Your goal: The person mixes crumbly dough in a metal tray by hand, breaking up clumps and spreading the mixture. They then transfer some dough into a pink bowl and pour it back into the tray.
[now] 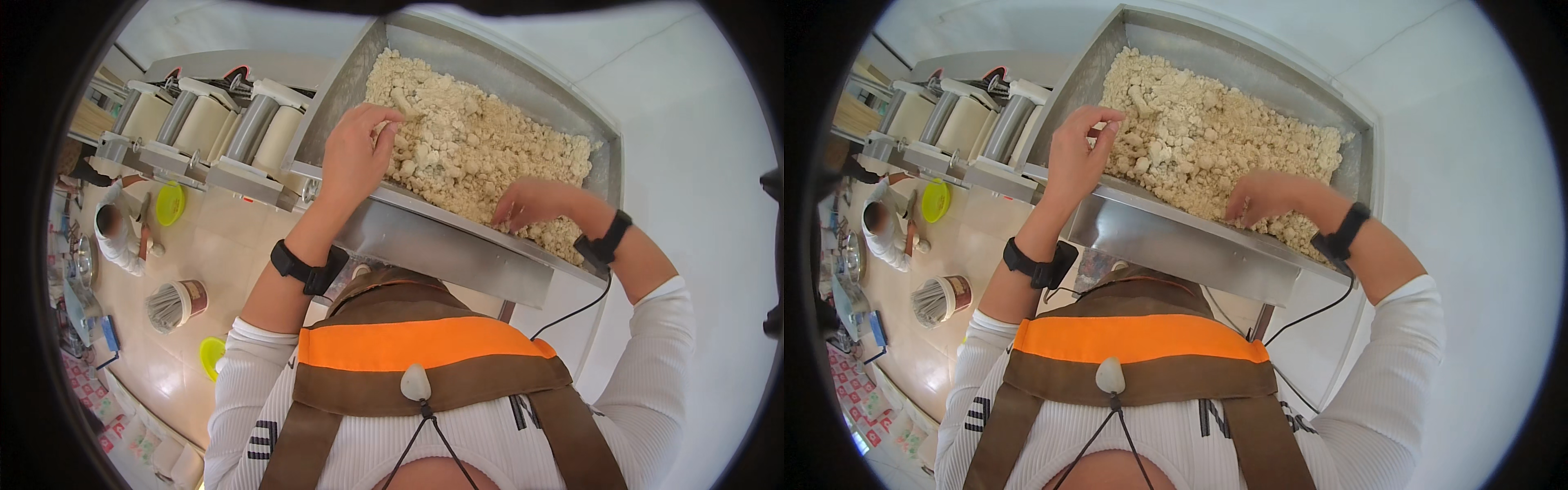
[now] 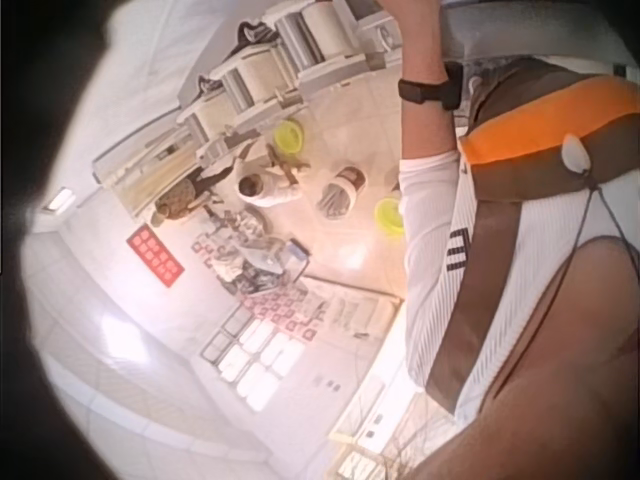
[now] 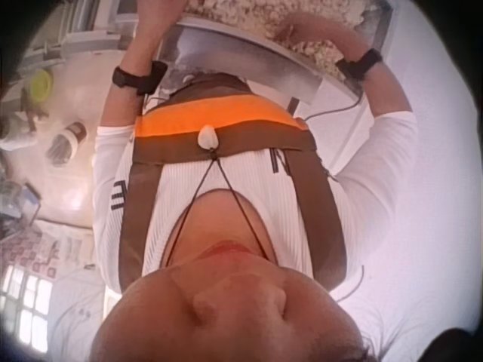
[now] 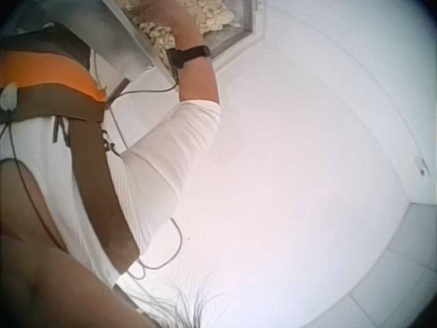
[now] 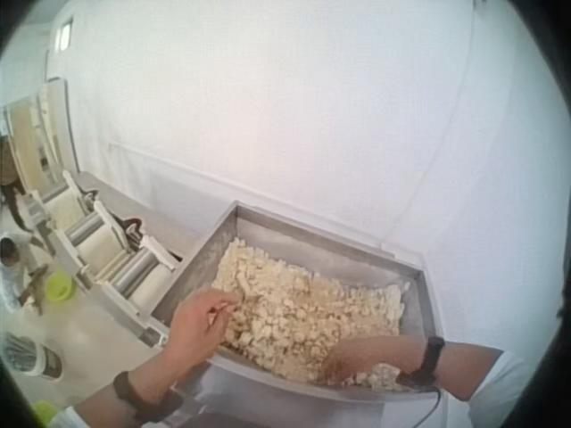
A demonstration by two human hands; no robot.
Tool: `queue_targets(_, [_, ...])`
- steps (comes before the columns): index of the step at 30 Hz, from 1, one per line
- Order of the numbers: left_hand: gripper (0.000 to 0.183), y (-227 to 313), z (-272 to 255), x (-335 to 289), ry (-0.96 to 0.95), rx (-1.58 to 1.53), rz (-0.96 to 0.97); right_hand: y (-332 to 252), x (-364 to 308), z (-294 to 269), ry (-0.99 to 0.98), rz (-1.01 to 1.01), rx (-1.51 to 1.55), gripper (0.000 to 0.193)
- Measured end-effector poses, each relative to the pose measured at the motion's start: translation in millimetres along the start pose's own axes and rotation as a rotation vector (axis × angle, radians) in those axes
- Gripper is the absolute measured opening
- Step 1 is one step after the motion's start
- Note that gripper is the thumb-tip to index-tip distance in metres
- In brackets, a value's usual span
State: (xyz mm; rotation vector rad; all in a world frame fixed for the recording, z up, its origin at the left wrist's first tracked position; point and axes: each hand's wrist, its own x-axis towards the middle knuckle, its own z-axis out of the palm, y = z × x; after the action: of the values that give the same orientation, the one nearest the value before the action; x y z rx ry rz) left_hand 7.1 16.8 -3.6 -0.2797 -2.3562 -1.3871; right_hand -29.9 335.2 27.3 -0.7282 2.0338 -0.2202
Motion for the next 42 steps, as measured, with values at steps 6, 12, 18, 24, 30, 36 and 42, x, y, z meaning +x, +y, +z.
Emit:
queue_targets(6, [0.011, -1.4, -0.1, 0.3, 0.019, -0.013, 0.025, -20.0, 64.4, 15.7, 0.131, -0.197, -0.111, 0.026])
queue_targets(12, [0.011, -2.6, -0.8, 0.9, 0.038, -0.036, 0.027, -17.1, 81.1, -6.9, 0.42, -0.245, -0.041, 0.031])
queue_targets(18, [0.011, -2.4, -2.8, 1.6, 0.017, -0.027, 0.033, 5.9, 20.4, 18.2, 0.072, 0.055, -0.471, 0.03])
queue_targets(24, [0.011, 1.2, -2.7, 2.8, 0.008, -0.037, 0.029, 7.9, 7.3, -13.0, 0.402, 0.129, -0.43, 0.037])
queue_targets(30, [0.011, 0.8, -3.4, 2.4, -0.014, -0.033, 0.016, 20.0, 35.0, -0.3, 0.44, 0.021, -0.393, 0.039])
queue_targets(36, [0.011, -0.3, -2.7, 1.6, 0.002, -0.008, 0.044, 49.2, 30.8, -59.3, 0.232, 0.3, -0.123, 0.059])
queue_targets(42, [0.01, 1.0, -2.7, 1.7, -0.015, 0.005, 0.0, 65.8, 83.1, -81.2, 0.543, 0.419, -0.319, 0.086])
